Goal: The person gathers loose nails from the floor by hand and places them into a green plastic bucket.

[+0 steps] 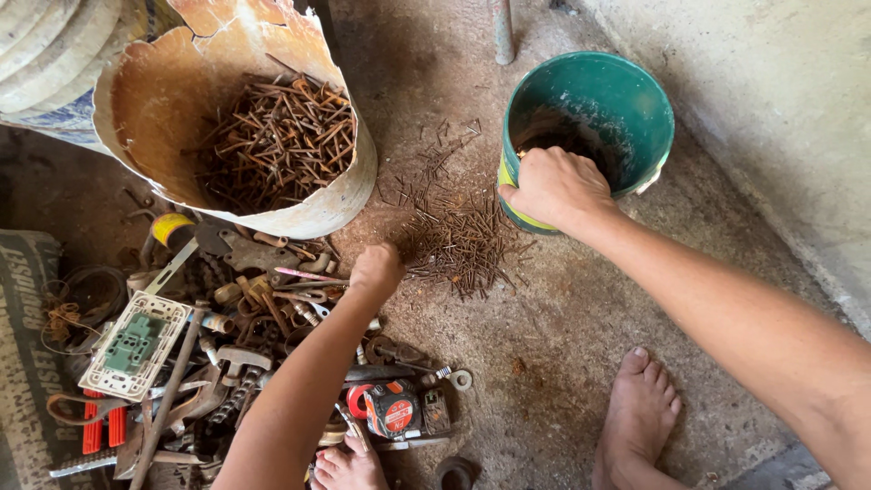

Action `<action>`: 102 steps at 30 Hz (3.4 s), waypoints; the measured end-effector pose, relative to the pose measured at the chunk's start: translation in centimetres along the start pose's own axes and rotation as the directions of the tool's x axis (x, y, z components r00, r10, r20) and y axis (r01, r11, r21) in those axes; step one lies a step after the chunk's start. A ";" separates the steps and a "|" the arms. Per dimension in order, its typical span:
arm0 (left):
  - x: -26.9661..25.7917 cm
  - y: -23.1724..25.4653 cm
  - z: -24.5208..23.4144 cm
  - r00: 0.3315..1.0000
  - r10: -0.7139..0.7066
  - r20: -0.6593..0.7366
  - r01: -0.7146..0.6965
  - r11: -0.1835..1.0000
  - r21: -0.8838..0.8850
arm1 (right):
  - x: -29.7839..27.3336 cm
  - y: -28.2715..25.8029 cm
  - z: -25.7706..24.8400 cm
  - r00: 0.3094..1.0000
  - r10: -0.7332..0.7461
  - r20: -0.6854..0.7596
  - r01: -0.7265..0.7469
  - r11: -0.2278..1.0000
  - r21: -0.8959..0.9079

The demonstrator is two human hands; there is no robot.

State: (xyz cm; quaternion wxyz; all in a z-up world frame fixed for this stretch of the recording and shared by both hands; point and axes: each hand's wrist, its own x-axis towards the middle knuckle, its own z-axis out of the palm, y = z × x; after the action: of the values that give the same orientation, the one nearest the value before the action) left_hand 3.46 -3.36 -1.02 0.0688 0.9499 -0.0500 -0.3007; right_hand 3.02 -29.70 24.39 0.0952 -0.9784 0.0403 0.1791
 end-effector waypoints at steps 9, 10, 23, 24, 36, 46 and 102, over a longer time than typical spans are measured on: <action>-0.2 -0.5 -1.2 0.998 -0.021 0.063 0.028 0.993 -0.113 | 0.5 0.1 0.4 0.995 0.034 0.098 -0.034 0.999 -0.001; -0.3 -1.0 -1.9 1.000 -0.017 0.007 0.018 0.970 -0.243 | 0.5 0.1 0.4 0.995 0.036 0.097 -0.037 0.999 0.002; -6.0 16.1 -23.5 0.635 0.319 -0.703 -0.769 0.349 -0.536 | -0.3 -0.1 -0.3 0.999 -0.031 0.009 0.031 0.999 -0.022; -5.8 17.0 -24.0 0.654 0.295 -0.697 -0.756 0.300 -0.582 | -0.4 -0.1 -0.2 1.000 -0.029 0.000 0.029 0.999 -0.022; 8.6 1.1 -13.0 0.972 0.181 -0.152 -0.205 0.965 -0.163 | 0.4 1.2 0.5 0.990 -0.125 -0.065 0.125 0.992 -0.003; 6.8 6.1 -4.8 0.976 -0.204 -0.081 0.172 0.941 -0.292 | 0.9 1.5 1.1 0.994 -0.096 0.052 0.096 0.995 0.001; 0.9 8.9 -4.6 0.939 0.126 -0.319 -0.068 0.980 0.185 | 1.4 1.6 1.4 0.992 -0.124 0.016 0.125 0.990 -0.066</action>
State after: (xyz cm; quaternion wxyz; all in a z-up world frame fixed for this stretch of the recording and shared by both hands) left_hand 6.37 -11.77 3.58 0.0090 0.9855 -0.1104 -0.1287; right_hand 3.65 -31.07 22.34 0.0736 -0.9806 -0.0274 0.1797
